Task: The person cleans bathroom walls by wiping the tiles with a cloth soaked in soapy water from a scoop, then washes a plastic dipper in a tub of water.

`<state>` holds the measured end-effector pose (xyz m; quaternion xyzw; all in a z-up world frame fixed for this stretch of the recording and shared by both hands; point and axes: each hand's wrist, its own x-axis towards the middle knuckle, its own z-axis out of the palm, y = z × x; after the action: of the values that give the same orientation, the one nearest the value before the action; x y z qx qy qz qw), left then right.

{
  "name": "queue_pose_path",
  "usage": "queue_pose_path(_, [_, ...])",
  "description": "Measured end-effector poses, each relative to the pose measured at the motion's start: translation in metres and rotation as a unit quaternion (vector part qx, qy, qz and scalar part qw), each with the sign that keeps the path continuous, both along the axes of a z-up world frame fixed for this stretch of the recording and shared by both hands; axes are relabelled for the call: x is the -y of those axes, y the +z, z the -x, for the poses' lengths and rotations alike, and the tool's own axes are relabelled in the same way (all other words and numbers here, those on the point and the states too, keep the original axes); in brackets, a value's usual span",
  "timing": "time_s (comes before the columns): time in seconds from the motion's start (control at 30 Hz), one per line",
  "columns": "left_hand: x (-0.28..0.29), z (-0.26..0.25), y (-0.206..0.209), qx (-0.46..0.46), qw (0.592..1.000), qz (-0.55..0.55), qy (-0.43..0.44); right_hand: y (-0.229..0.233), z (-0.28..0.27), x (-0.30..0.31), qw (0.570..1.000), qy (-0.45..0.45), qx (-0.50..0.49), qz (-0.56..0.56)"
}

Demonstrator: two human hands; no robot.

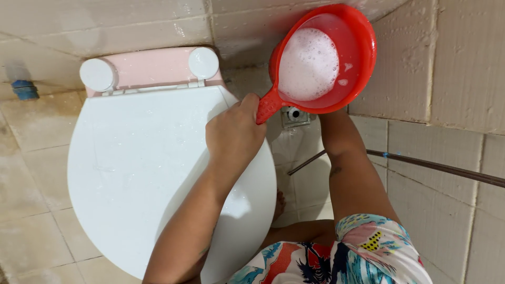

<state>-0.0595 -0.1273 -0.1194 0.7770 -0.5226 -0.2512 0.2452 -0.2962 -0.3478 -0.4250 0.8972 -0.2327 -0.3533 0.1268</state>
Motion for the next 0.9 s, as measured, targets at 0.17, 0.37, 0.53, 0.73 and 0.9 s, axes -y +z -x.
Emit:
queue_pose_path(0.17, [-0.002,-0.007,0.005,-0.006,1.0,-0.02,0.004,0.006,-0.009,-0.006,1.0,0.008,-0.01,0.007])
queue_pose_path(0.37, [-0.006,-0.005,0.003,-0.007,1.0,-0.011,0.0,0.023,-0.006,-0.009,1.0,0.001,-0.002,0.022])
queue_pose_path(0.53, [-0.006,0.004,0.002,0.002,1.0,0.022,-0.009,0.055,0.039,0.012,0.983,-0.03,-0.078,0.162])
queue_pose_path(0.73, [-0.01,0.008,0.023,-0.036,0.998,-0.054,0.003,0.152,0.071,-0.09,0.969,-0.058,-0.182,0.159])
queue_pose_path(0.9, [-0.017,0.002,0.054,-0.034,0.998,-0.059,-0.006,0.34,0.073,-0.069,0.892,-0.113,0.04,0.437])
